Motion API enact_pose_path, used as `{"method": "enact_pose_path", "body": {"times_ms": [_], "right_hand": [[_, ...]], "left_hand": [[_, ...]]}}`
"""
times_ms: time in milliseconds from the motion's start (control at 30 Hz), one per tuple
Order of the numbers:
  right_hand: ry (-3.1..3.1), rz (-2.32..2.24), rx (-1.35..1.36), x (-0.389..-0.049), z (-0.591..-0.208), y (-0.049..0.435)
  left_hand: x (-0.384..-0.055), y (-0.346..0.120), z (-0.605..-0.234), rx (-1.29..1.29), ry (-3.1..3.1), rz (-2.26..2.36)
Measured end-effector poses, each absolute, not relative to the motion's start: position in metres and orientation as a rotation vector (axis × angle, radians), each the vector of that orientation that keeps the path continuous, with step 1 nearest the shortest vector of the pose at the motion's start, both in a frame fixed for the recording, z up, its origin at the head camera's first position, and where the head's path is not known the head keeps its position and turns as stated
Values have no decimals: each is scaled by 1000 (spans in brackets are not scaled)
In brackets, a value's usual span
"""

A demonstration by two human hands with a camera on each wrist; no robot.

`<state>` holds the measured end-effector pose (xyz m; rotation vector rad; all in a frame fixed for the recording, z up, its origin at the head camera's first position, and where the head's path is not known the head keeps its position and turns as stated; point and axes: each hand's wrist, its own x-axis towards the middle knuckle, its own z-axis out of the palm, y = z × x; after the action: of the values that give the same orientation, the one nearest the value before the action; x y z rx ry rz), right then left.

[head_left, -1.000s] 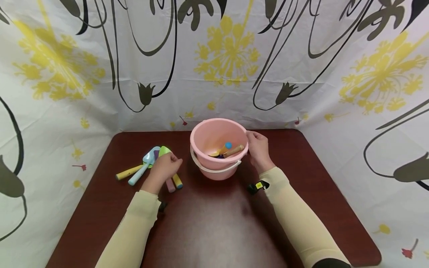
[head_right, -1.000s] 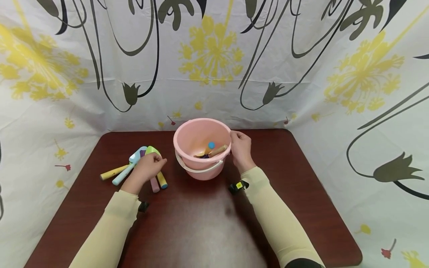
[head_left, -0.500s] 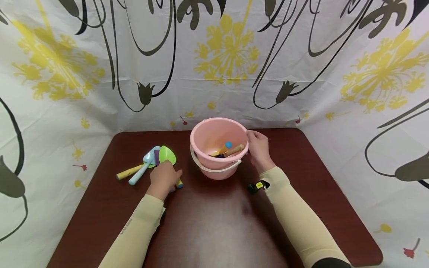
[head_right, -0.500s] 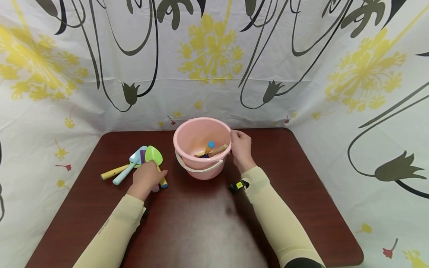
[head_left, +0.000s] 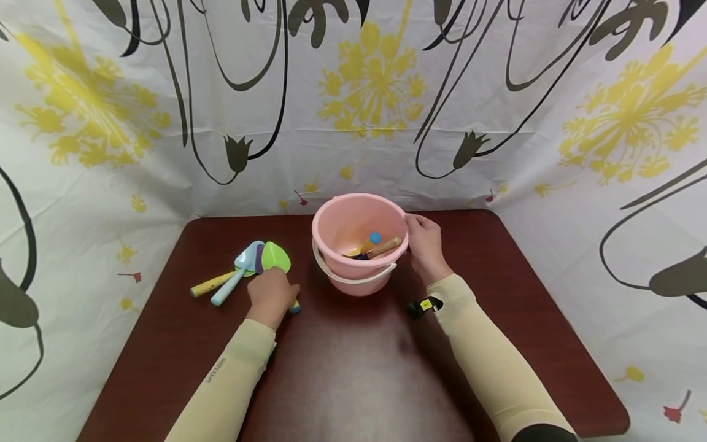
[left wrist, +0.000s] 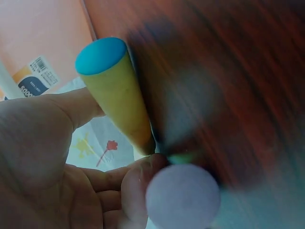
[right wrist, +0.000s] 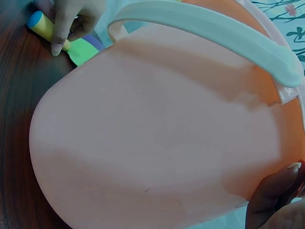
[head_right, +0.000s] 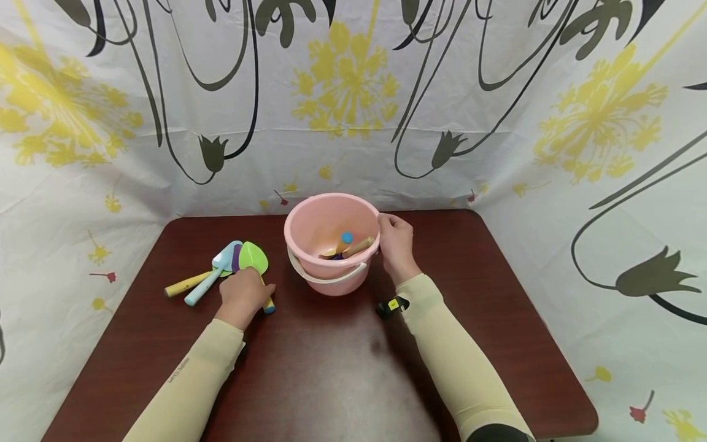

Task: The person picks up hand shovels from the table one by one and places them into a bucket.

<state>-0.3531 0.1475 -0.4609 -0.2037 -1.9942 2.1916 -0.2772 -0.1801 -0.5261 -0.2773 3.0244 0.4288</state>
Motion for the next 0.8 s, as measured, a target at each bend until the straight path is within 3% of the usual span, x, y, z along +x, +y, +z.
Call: {"method": "enact_pose_path", "body": {"times_ms": [800], "right_hand": [[-1981,2219,-196,-355,-463,149]], "left_hand": [[-275,-175,-530,-404,2991,571]]}}
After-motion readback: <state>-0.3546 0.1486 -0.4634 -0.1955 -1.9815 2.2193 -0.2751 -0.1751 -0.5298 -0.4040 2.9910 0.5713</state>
